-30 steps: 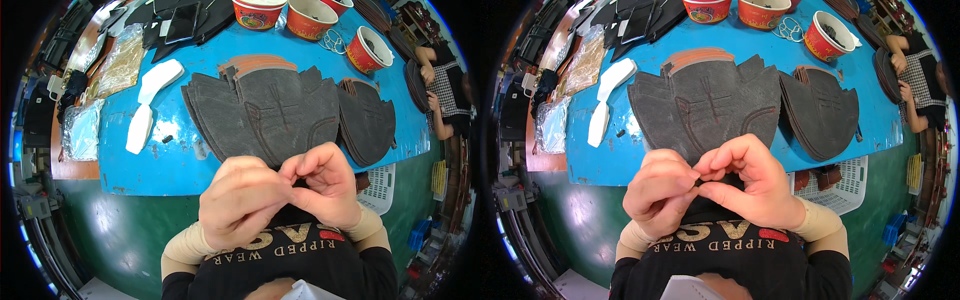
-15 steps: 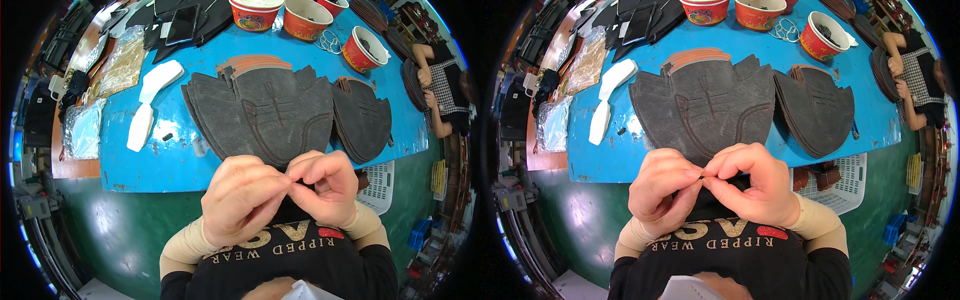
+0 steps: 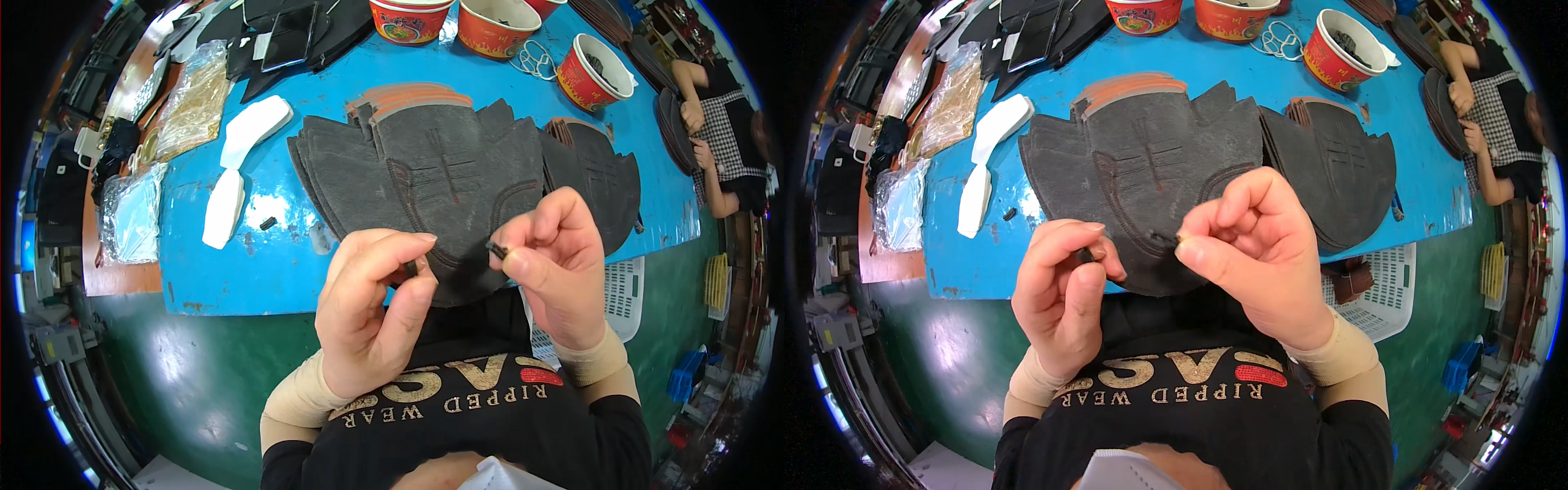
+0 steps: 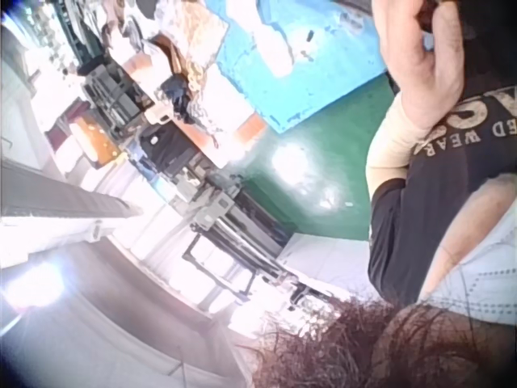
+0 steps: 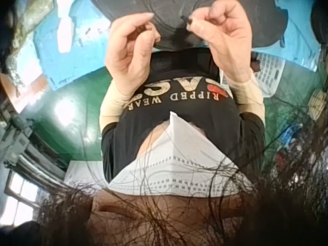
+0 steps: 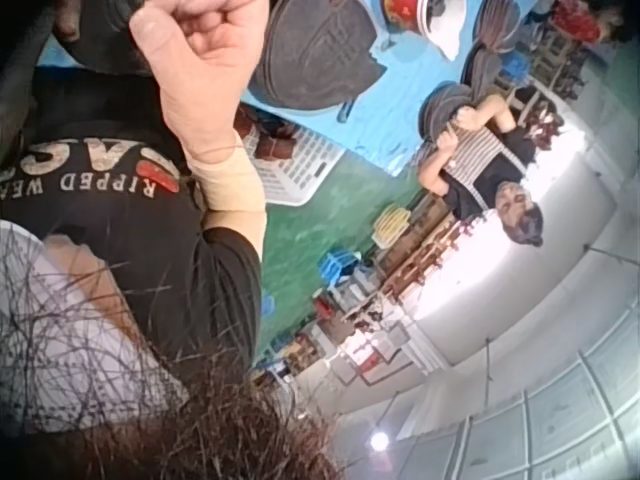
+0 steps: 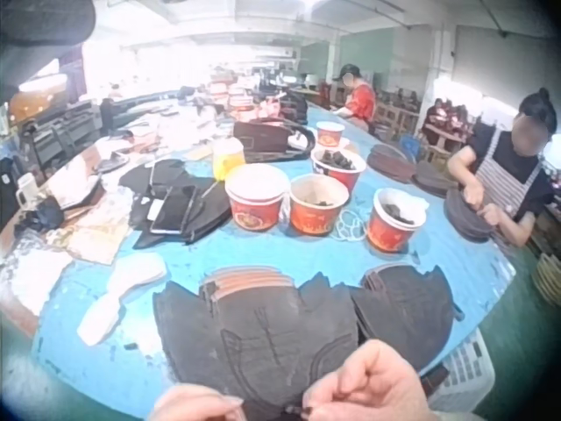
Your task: The person threads and assembles shoe upper components with plastic threading pieces by hand, using small snips to complete the assembly.
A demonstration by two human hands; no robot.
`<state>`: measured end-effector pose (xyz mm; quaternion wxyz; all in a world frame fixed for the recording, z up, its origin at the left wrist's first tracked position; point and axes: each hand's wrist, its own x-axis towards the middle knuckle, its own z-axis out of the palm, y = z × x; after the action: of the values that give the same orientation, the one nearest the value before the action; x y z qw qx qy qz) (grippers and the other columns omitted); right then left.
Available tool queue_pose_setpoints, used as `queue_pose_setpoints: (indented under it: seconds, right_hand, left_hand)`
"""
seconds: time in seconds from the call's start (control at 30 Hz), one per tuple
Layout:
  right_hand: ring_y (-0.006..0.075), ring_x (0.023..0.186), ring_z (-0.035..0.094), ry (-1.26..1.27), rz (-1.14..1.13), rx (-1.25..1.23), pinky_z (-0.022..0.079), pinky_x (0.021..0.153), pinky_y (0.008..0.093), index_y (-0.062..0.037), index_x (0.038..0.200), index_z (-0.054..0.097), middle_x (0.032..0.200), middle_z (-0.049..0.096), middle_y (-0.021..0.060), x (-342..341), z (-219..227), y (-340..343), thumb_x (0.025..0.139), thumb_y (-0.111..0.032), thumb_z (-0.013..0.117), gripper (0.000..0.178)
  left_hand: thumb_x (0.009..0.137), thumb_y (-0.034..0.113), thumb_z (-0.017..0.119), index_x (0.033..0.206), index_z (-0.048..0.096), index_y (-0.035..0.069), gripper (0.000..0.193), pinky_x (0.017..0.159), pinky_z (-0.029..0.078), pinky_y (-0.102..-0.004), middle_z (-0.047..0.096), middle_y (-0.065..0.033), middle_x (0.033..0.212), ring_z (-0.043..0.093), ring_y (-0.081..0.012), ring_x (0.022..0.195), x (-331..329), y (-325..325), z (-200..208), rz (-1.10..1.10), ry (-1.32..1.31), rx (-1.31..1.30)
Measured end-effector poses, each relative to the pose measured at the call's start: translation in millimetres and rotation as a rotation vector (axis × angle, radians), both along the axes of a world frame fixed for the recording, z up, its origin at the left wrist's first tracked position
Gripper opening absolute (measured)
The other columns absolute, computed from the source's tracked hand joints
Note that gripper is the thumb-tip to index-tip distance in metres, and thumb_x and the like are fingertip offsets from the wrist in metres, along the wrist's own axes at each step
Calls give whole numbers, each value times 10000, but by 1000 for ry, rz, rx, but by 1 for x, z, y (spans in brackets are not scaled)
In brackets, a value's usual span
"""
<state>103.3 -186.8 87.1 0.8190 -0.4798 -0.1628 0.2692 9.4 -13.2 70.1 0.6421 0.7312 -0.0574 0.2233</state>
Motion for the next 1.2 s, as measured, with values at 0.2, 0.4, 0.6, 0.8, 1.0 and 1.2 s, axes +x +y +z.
queue_pose_setpoints:
  seconds: [0.2, 0.4, 0.6, 0.8, 1.0, 1.2]
  right_hand:
    - [113, 880, 594, -167, -24, 19, 487, 792, 253, -53, 985, 408, 944, 609, 110, -8, -6, 18, 820, 118, 633, 327]
    - [114, 874, 595, -308, -36, -36, 485, 778, 252, -49, 979, 410, 927, 612, 108, -10, -9, 19, 825, 101, 641, 315]
    - [82, 819, 576, 68, 168, -58, 470, 718, 217, -77, 941, 390, 899, 606, 69, 1, 4, 11, 828, 65, 637, 307]
    - [84, 805, 578, 180, 231, -56, 468, 713, 216, -70, 954, 389, 889, 604, 65, 9, 8, 11, 819, 56, 650, 320]
    - [133, 824, 614, -615, -125, -163, 494, 712, 246, -22, 996, 459, 903, 614, 101, -4, 0, 18, 773, 96, 680, 335]
    - [158, 798, 639, -1000, -204, -262, 504, 680, 258, -20, 931, 531, 859, 633, 108, -9, 0, 19, 743, 101, 691, 275]
  left_hand:
    - [812, -38, 687, 1058, 608, -11, 261, 607, 425, -200, 576, -85, 899, 542, -101, 749, 10, -12, 3, 44, 23, -174]
    - [815, -44, 675, 963, 637, 5, 160, 585, 426, -205, 592, -78, 885, 549, -106, 728, 9, -11, 4, 94, 90, -130]
    - [825, -18, 672, 941, 630, 13, 127, 558, 416, -223, 595, -77, 836, 544, -130, 693, 8, -7, 8, 61, 101, -33]
    - [901, 13, 596, 975, 590, -26, 83, 571, 409, -187, 536, -70, 908, 504, -66, 655, 10, -3, 8, -112, 145, -142]
    - [831, -58, 647, 971, 639, -13, 147, 591, 405, -210, 579, -72, 900, 528, -96, 738, 6, -7, 12, 34, 169, -224]
    - [793, -75, 675, 960, 647, -9, 181, 590, 423, -222, 613, -79, 857, 545, -136, 705, -2, -6, 8, 137, 57, 29]
